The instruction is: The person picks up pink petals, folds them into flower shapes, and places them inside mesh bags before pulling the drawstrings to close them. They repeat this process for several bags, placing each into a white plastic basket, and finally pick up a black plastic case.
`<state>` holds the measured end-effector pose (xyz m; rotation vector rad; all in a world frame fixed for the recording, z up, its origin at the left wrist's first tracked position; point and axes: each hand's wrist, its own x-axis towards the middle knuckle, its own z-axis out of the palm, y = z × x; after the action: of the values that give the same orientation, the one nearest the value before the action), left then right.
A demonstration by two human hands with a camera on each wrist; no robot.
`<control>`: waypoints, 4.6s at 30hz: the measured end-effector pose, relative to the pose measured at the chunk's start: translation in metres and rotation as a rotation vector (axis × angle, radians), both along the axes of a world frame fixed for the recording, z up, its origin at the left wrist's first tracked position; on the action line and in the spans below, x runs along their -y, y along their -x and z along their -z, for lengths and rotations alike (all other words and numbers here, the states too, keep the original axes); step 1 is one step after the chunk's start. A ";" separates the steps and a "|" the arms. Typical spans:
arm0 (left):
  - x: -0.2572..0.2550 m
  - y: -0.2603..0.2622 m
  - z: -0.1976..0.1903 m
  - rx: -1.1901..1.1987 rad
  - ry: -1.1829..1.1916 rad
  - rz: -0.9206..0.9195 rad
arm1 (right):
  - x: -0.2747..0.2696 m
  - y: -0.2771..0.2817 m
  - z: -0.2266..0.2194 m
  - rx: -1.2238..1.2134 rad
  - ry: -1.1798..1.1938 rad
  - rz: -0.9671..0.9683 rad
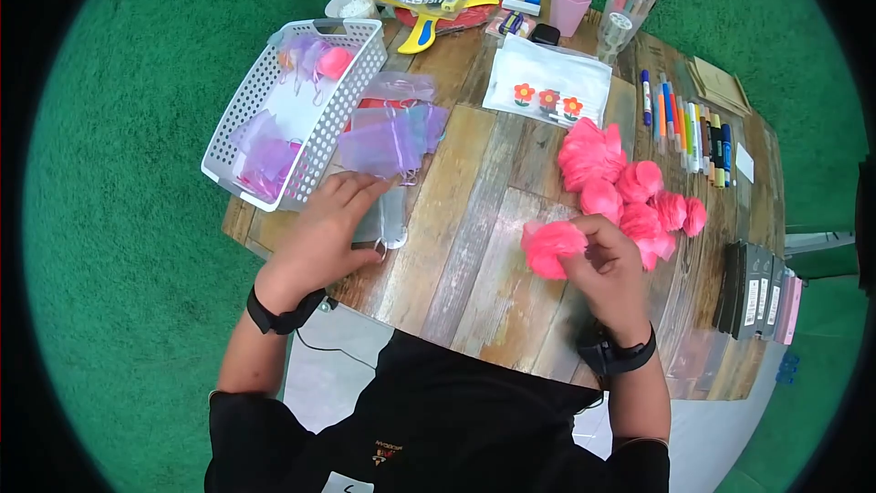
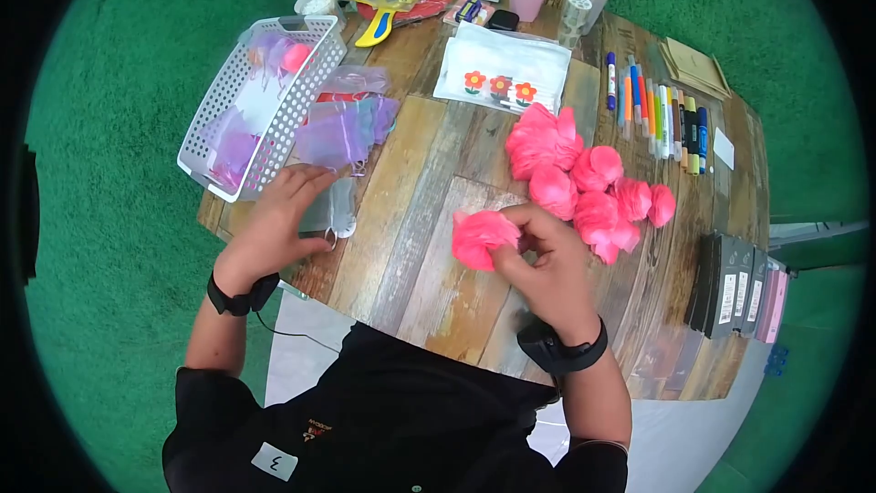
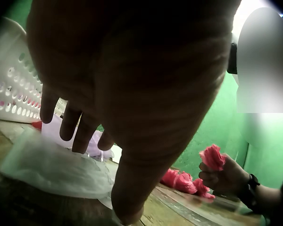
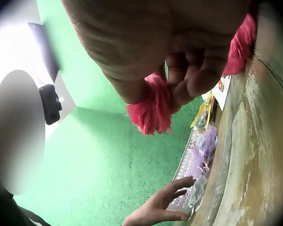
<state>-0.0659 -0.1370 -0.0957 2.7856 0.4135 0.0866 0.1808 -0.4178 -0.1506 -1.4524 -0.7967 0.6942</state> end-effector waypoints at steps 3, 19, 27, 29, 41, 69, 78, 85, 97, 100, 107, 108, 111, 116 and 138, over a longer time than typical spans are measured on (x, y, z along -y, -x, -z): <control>0.003 -0.002 0.008 0.034 -0.032 -0.028 | -0.001 0.006 -0.002 -0.028 0.019 -0.043; 0.025 -0.003 -0.006 0.088 0.198 -0.024 | -0.010 0.006 -0.003 0.180 -0.097 -0.153; 0.062 -0.049 0.000 0.236 0.461 0.218 | 0.005 0.007 -0.017 -0.171 -0.080 -0.180; 0.070 -0.062 0.003 0.244 0.478 0.268 | 0.008 0.003 -0.019 -0.300 -0.092 -0.198; 0.083 -0.092 0.017 0.335 0.469 0.351 | 0.002 -0.005 -0.012 -0.162 -0.125 -0.137; 0.066 -0.097 0.002 0.297 0.692 0.119 | 0.004 0.002 -0.019 0.461 0.050 0.002; 0.078 -0.095 0.011 0.122 0.965 0.003 | 0.006 -0.002 -0.028 0.771 -0.020 -0.069; 0.079 -0.100 0.014 0.246 0.747 0.097 | 0.006 -0.003 -0.027 0.794 -0.045 -0.022; 0.106 -0.108 0.008 0.483 0.594 0.047 | 0.006 0.002 -0.031 1.019 0.009 -0.008; 0.109 -0.110 0.009 0.517 0.581 0.052 | 0.004 0.002 -0.033 1.053 -0.044 0.060; 0.112 -0.113 0.007 0.586 0.524 0.129 | 0.006 -0.003 -0.023 0.890 -0.084 0.019; 0.113 -0.113 0.006 0.580 0.528 0.123 | 0.006 -0.003 -0.023 0.850 -0.085 0.028; 0.116 -0.112 0.003 0.580 0.508 0.118 | 0.004 0.000 -0.021 0.806 -0.105 0.133; 0.117 -0.111 0.005 0.574 0.316 0.147 | 0.001 0.003 -0.019 0.857 -0.101 0.252; 0.135 -0.125 0.008 0.743 0.192 0.178 | 0.000 -0.001 -0.018 0.804 -0.117 0.255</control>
<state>0.0591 -0.2720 -0.1032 2.3617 -0.0170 0.9409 0.1815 -0.4178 -0.1321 -1.6920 -1.2007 -0.1644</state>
